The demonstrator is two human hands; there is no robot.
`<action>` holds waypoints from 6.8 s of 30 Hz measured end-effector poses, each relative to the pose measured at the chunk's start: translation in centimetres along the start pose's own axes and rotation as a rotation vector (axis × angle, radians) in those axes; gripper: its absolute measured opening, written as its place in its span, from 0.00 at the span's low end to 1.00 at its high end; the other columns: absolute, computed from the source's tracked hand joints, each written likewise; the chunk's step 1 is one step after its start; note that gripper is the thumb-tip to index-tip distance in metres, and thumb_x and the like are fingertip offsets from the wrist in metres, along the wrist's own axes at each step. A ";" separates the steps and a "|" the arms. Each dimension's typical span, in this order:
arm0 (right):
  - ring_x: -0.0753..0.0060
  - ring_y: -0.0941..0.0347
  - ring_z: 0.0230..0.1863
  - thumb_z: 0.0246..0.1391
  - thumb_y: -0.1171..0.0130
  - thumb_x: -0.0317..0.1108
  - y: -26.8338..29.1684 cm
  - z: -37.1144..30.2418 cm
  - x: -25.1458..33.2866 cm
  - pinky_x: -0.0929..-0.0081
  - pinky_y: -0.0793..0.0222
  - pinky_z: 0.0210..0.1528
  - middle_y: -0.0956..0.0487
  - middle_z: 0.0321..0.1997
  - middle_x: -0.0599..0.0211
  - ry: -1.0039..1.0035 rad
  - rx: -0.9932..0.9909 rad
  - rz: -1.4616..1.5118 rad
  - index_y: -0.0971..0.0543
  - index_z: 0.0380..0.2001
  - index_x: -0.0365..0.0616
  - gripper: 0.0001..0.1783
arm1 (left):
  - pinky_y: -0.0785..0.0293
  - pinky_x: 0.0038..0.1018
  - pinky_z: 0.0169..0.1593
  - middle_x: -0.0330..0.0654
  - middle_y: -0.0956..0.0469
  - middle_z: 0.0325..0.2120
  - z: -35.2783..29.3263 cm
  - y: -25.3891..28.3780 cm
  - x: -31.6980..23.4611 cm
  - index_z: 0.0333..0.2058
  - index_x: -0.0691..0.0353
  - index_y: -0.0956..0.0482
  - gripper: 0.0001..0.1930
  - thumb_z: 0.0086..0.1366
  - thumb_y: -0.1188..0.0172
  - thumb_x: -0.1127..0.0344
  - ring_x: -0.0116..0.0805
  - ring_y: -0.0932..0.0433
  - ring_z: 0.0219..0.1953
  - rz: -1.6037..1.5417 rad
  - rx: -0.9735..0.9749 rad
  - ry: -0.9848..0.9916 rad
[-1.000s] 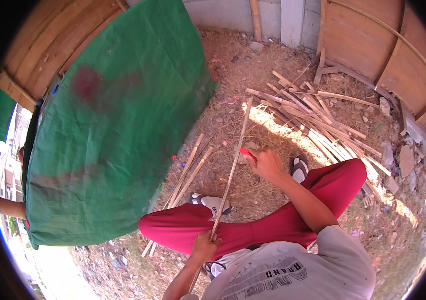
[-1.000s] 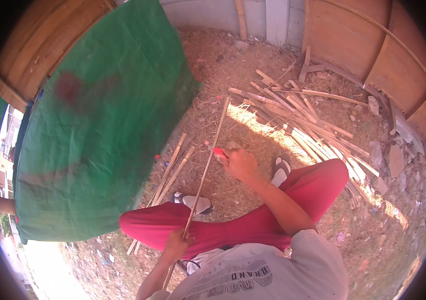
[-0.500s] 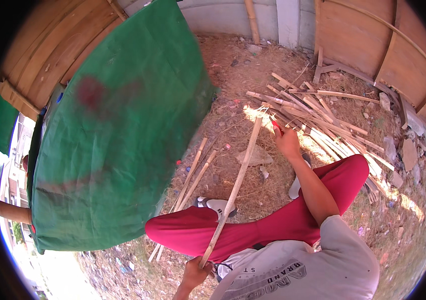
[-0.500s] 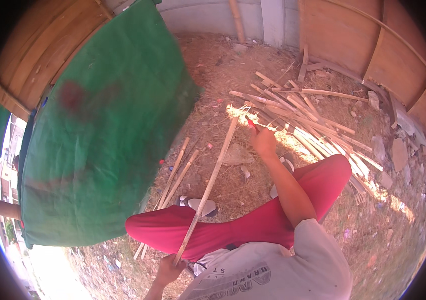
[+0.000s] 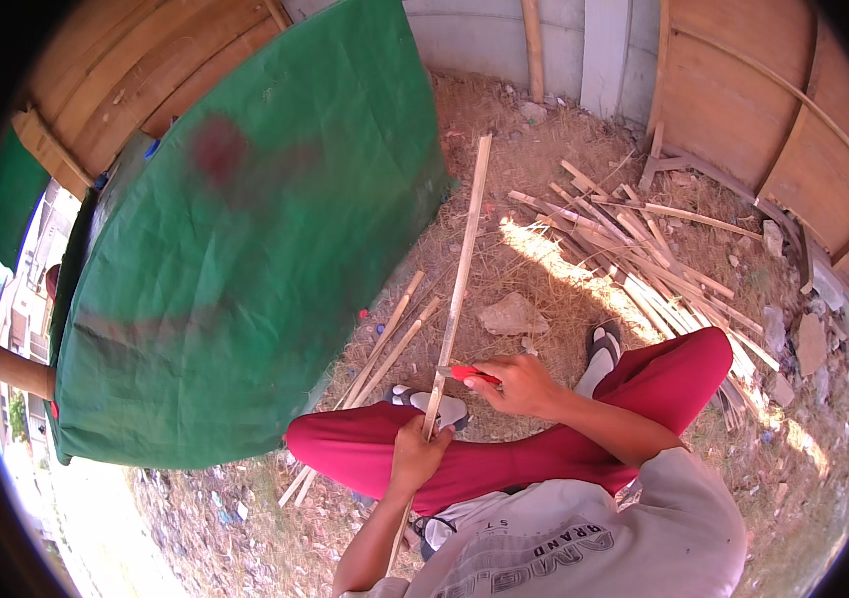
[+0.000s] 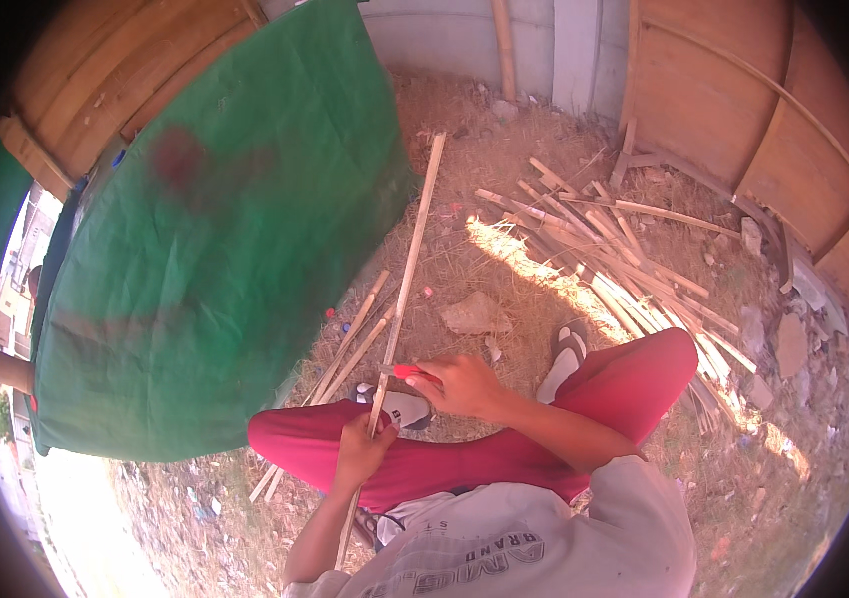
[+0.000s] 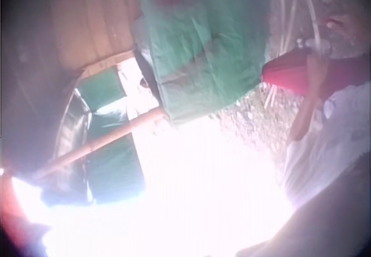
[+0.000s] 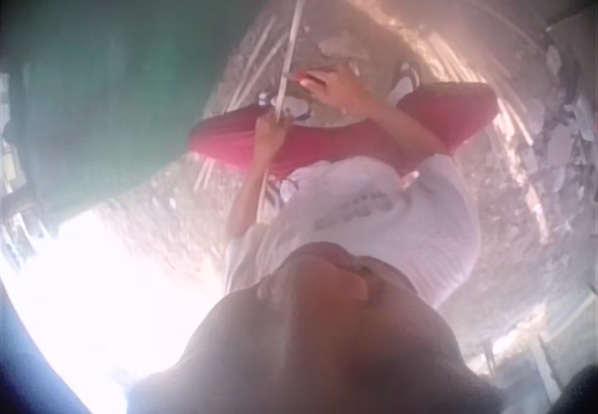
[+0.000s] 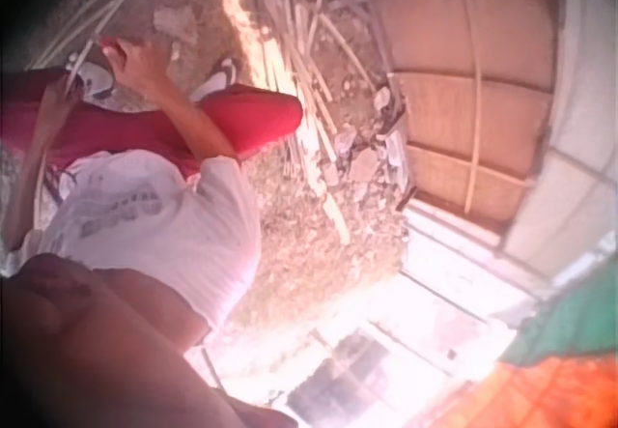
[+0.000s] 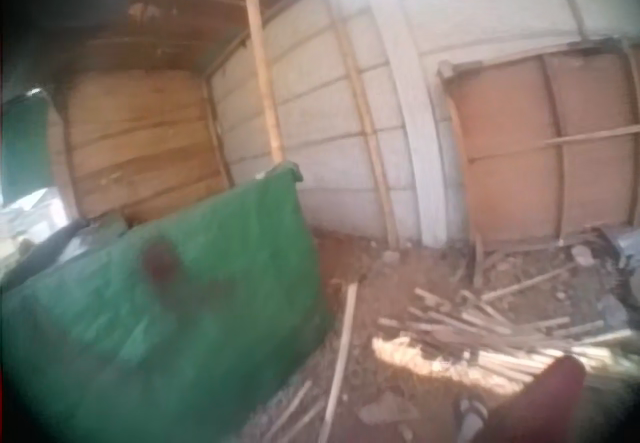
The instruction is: The person sits cross-legged on the ground and uses a red utility knife to shave thin strips from a long wooden stick. The person holds the stick with the left hand and repeatedly scrapes the knife along its length, creating wood shavings that fall to the ground.
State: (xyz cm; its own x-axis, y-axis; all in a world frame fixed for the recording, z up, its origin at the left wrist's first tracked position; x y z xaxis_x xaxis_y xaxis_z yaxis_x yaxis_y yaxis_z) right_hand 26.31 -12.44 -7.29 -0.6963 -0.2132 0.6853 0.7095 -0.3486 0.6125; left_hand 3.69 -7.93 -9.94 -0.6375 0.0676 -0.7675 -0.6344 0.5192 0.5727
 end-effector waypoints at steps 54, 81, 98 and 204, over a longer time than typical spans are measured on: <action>0.43 0.17 0.40 0.62 0.42 0.60 7.0 -2.6 -25.7 0.53 0.23 0.45 0.14 0.35 0.49 -1.029 -0.428 -0.211 0.13 0.45 0.49 0.26 | 0.20 0.44 0.30 0.53 0.18 0.21 -12.2 5.9 4.3 0.39 0.65 0.22 0.14 0.60 0.30 0.63 0.52 0.15 0.26 0.331 0.090 0.034; 0.57 0.24 0.21 0.65 0.38 0.45 6.4 1.9 -7.5 0.62 0.30 0.27 0.21 0.23 0.49 -0.394 -0.280 0.037 0.15 0.45 0.39 0.20 | 0.14 0.30 0.27 0.49 0.17 0.33 -3.8 1.0 1.5 0.56 0.60 0.41 0.29 0.64 0.32 0.79 0.37 0.15 0.25 -0.264 0.521 0.356; 0.49 0.19 0.26 0.62 0.36 0.47 -0.5 -0.2 -2.5 0.58 0.24 0.29 0.17 0.29 0.53 -0.104 0.080 -0.008 0.14 0.41 0.42 0.18 | 0.20 0.27 0.27 0.46 0.15 0.30 1.7 -2.8 -0.2 0.50 0.66 0.24 0.22 0.59 0.27 0.74 0.33 0.14 0.31 -0.295 0.222 0.195; 0.43 0.18 0.31 0.61 0.39 0.56 4.1 0.1 -22.0 0.51 0.24 0.37 0.18 0.26 0.46 -0.855 -0.177 -0.371 0.13 0.36 0.40 0.26 | 0.27 0.31 0.22 0.44 0.19 0.19 -14.0 7.6 3.3 0.41 0.66 0.17 0.12 0.66 0.31 0.63 0.33 0.22 0.15 0.195 0.068 0.166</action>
State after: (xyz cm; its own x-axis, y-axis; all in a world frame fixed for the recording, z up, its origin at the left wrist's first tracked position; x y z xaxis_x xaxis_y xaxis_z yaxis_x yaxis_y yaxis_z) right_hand 44.55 -9.05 -19.86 -0.5090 0.6550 0.5585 0.3833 -0.4085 0.8284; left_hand -9.36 -15.71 -4.05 -0.8115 0.0344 -0.5833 -0.4652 0.5661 0.6806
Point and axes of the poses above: each hand's wrist, its own z-axis towards the middle knuckle, its own y-axis out of the back of the hand, x = y × z, the point moved 5 cm from there along z, towards the middle knuckle
